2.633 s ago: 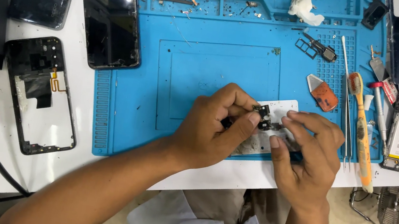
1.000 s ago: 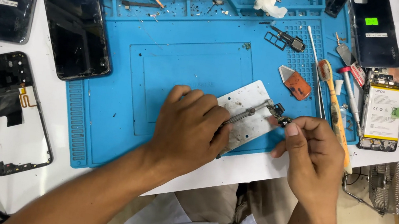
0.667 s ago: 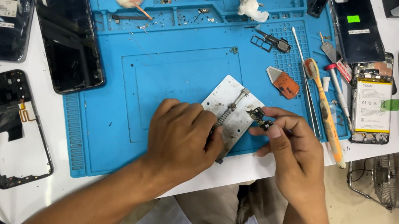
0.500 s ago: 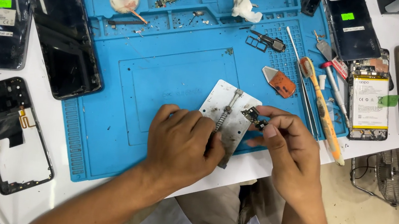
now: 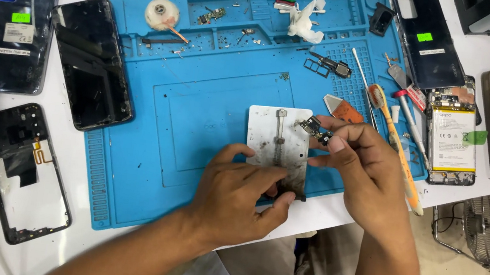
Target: Using a heat gun and tweezers to desolder or adjust a component on a mobile phone motherboard
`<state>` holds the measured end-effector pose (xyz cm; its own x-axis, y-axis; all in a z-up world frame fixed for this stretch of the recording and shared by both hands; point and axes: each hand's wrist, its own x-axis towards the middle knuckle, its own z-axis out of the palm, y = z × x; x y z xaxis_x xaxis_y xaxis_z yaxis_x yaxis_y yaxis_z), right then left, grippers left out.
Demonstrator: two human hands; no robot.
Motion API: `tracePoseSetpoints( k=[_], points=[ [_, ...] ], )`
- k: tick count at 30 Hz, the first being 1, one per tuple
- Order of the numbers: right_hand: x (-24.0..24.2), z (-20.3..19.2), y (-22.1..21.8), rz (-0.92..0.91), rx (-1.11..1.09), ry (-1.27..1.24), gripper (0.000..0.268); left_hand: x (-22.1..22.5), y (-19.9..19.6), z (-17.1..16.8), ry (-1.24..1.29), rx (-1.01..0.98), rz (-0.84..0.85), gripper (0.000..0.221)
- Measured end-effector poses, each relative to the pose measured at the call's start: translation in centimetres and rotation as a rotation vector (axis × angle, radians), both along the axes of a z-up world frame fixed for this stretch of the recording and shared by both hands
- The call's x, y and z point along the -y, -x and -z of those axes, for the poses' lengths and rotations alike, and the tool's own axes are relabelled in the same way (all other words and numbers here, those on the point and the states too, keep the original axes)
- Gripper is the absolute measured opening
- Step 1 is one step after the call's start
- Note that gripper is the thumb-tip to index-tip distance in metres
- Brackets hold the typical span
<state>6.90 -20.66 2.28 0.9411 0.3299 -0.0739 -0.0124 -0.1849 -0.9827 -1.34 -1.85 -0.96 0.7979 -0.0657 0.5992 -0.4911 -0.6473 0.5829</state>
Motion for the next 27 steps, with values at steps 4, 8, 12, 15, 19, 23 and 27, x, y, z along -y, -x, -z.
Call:
tracePoseSetpoints(
  k=[4,8,12,15,19,23,27],
  points=[
    [-1.0,-0.3,-0.6,-0.02,0.022,0.011,0.018,-0.1,-0.1,0.0,0.048,0.005,0.024,0.013],
    [-1.5,-0.8,-0.7,-0.039,0.046,0.031,0.014,-0.3,-0.3,-0.3,0.012,-0.018,0.053,0.019],
    [-1.4,-1.0,-0.9,-0.023,0.079,0.116,0.02,-0.3,-0.4,-0.1,-0.03,-0.051,0.044,0.022],
    [-0.9,-1.0,-1.1,-0.027,0.083,0.08,0.02,-0.3,-0.3,-0.1,-0.004,-0.079,0.051,0.022],
    [0.2,-0.1,-0.9,0.022,0.012,-0.024,0.014,-0.4,-0.4,-0.3,-0.016,-0.082,0.055,0.022],
    [1.2,1.2,-0.5,0.006,-0.091,-0.315,0.013,-0.8,-0.6,-0.3,-0.095,-0.062,0.078,0.024],
    [1.6,1.4,0.1,0.037,-0.111,-0.339,0.009,-0.9,-0.7,-0.1,-0.119,-0.071,0.07,0.021]
  ],
)
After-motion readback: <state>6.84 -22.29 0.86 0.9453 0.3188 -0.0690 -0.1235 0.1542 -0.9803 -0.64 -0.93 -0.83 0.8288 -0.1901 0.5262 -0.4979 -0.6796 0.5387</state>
